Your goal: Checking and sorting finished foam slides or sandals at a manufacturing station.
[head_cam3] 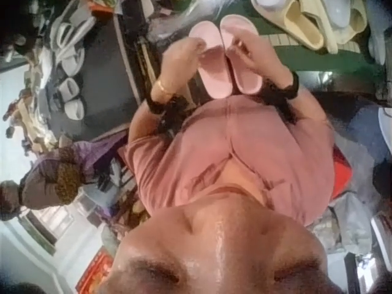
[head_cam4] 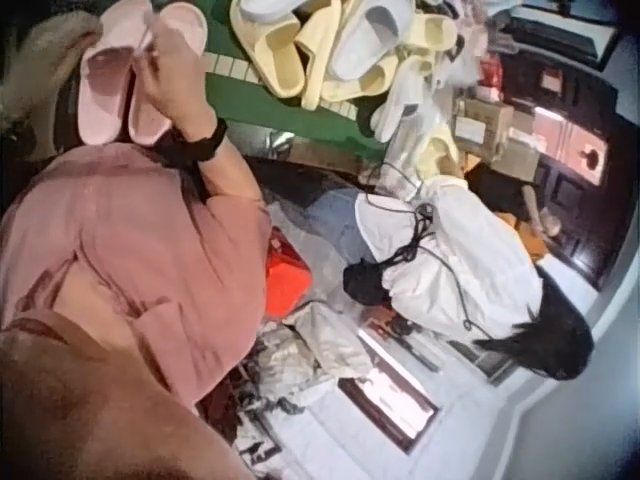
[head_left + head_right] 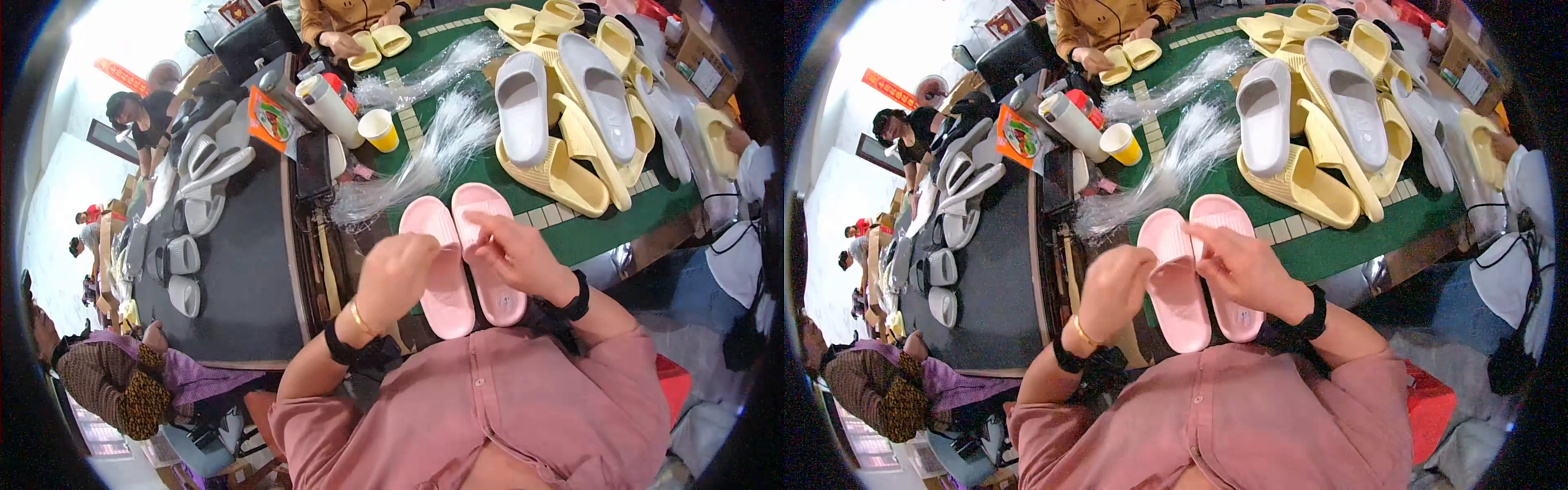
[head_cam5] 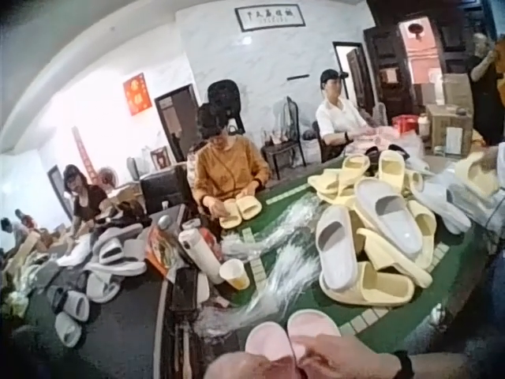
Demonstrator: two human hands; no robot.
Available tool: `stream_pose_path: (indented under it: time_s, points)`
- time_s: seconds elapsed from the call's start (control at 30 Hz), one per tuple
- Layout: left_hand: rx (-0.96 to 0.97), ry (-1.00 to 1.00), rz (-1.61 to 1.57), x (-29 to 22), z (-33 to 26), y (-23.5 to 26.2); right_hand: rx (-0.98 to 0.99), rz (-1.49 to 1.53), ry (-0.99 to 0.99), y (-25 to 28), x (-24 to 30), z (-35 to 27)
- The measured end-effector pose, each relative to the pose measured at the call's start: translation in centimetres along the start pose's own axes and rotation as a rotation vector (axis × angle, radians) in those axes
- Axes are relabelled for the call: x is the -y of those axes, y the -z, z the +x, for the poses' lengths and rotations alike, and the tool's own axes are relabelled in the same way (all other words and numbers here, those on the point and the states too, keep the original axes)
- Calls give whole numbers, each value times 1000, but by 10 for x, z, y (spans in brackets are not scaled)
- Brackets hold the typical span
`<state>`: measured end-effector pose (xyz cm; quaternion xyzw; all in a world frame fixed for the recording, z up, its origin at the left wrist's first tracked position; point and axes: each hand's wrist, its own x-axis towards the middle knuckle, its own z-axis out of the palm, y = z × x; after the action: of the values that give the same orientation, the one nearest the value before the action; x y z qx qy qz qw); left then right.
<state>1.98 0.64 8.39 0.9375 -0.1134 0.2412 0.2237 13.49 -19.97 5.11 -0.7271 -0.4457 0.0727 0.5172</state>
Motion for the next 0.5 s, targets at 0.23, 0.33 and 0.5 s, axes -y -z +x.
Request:
stream_pose_path:
  time_s: [0.23,0.33,0.5]
  points:
    - [89,-173,45,-5,-14,-20,202,-117,114,-9,-23,-36]
    - [57,-160,252,-9,-19,-17,319,-121,43,-3,-25,-49]
    - [125,-166,195,-10,-34,-24,256,-197,109,7,-15,-50]
